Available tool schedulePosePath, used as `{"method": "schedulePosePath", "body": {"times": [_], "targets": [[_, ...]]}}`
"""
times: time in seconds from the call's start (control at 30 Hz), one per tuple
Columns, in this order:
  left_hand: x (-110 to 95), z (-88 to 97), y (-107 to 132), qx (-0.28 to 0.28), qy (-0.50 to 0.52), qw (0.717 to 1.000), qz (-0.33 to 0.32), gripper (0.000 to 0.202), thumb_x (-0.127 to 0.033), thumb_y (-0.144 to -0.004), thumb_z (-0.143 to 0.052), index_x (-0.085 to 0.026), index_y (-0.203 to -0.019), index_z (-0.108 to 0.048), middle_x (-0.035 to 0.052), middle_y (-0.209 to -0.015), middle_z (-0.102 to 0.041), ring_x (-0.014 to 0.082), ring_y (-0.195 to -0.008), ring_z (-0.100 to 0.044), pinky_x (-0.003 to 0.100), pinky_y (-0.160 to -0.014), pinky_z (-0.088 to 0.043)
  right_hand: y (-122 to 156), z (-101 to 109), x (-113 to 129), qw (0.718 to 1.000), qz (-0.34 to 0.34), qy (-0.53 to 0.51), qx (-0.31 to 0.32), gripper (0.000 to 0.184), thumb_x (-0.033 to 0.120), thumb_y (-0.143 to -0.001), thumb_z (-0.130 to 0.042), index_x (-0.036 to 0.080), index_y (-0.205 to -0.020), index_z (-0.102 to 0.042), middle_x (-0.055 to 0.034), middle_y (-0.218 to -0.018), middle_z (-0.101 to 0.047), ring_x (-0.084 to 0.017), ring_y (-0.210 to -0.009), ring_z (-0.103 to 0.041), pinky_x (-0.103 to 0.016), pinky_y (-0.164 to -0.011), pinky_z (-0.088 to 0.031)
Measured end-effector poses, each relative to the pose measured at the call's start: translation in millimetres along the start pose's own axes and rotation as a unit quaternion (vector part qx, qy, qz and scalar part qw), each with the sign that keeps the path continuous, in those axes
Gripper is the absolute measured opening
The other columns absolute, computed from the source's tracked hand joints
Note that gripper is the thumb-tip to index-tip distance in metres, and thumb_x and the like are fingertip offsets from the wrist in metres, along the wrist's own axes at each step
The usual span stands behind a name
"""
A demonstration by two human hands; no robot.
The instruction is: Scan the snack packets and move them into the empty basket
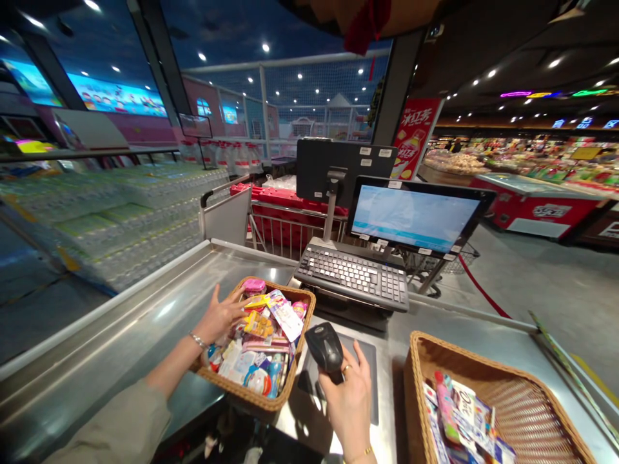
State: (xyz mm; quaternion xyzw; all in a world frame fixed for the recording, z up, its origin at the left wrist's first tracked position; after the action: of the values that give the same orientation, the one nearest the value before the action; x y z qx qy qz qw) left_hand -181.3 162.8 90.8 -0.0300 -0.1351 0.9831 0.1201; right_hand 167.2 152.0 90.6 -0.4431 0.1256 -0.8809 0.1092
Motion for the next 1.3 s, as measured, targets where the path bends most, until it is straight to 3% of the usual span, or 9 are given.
{"method": "schedulePosePath", "body": {"times": [0.2, 0.43, 0.6, 0.73, 1.1, 1.3], "targets": [[-6, 12.9, -1, -0.008, -0.002, 1.000, -0.012, 0.017, -0.036, -0.092, -0.056, -0.035, -0.091, -0.073, -0.0017, -0.126, -0.066, 0.0300, -0.136, -0.043, 0.066, -0.103, 0.026, 1, 4, 1, 1.000, 0.000, -0.007, -0.004, 0.022, 0.030, -0.070, -0.064, 0.023, -0.089, -0.074, -0.0045, -0.113, -0.069, -0.031, -0.135, -0.038, -0.048, -0.109, -0.035], [-21, 34.8, -5, -0.068, -0.024, 0.996, -0.047, 0.018, -0.032, -0.094, -0.053, -0.032, -0.093, -0.071, -0.0011, -0.127, -0.064, 0.0297, -0.134, -0.045, 0.069, -0.107, 0.020, 2, 9, 1, 1.000, -0.007, -0.010, -0.009, 0.023, 0.032, -0.070, -0.064, 0.023, -0.088, -0.074, -0.0048, -0.114, -0.069, -0.030, -0.135, -0.038, -0.049, -0.109, -0.035], [-36, 52.8, -13, -0.115, -0.030, 0.991, -0.065, 0.019, -0.031, -0.095, -0.053, -0.035, -0.105, -0.068, -0.0004, -0.127, -0.064, 0.0283, -0.138, -0.039, 0.070, -0.109, 0.016, 2, 15, 0, 0.999, 0.009, -0.008, -0.031, 0.024, 0.032, -0.069, -0.064, 0.024, -0.090, -0.074, -0.0049, -0.115, -0.069, -0.031, -0.134, -0.040, -0.050, -0.109, -0.036], [-52, 62.2, -22, -0.150, -0.017, 0.986, -0.077, 0.018, -0.032, -0.095, -0.052, -0.031, -0.098, -0.070, 0.0004, -0.125, -0.066, 0.0291, -0.137, -0.040, 0.071, -0.108, 0.015, 3, 21, 3, 0.998, 0.027, -0.006, -0.048, 0.026, 0.032, -0.071, -0.062, 0.024, -0.094, -0.072, -0.0051, -0.118, -0.067, -0.030, -0.135, -0.039, -0.051, -0.109, -0.036], [-110, 66.3, -54, -0.187, 0.049, 0.974, -0.119, 0.021, -0.033, -0.096, -0.051, -0.028, -0.094, -0.071, 0.0025, -0.119, -0.069, 0.0290, -0.136, -0.040, 0.072, -0.107, 0.016, 7, 35, 18, 0.993, 0.087, 0.028, -0.075, 0.017, 0.027, -0.072, -0.061, 0.024, -0.085, -0.072, -0.0052, -0.122, -0.066, -0.031, -0.135, -0.039, -0.054, -0.107, -0.036], [-131, 63.1, -65, -0.191, 0.069, 0.970, -0.135, 0.020, -0.033, -0.096, -0.051, -0.030, -0.096, -0.071, 0.0025, -0.120, -0.069, 0.0290, -0.135, -0.043, 0.073, -0.107, 0.015, 10, 43, 22, 0.989, 0.106, 0.062, -0.079, 0.020, 0.022, -0.071, -0.061, 0.024, -0.088, -0.071, -0.0041, -0.124, -0.065, -0.031, -0.136, -0.038, -0.055, -0.107, -0.037]]}}
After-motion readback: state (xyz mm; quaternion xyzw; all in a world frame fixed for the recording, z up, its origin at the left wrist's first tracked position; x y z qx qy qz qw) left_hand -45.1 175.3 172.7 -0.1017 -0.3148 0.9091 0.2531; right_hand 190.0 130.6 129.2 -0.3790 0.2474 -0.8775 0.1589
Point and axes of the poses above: each hand's wrist, its own y-axis away from the middle knuckle, its own z-axis out of the back of the hand, x = y × z, the point moved 9 cm from there along -y, towards the middle knuckle
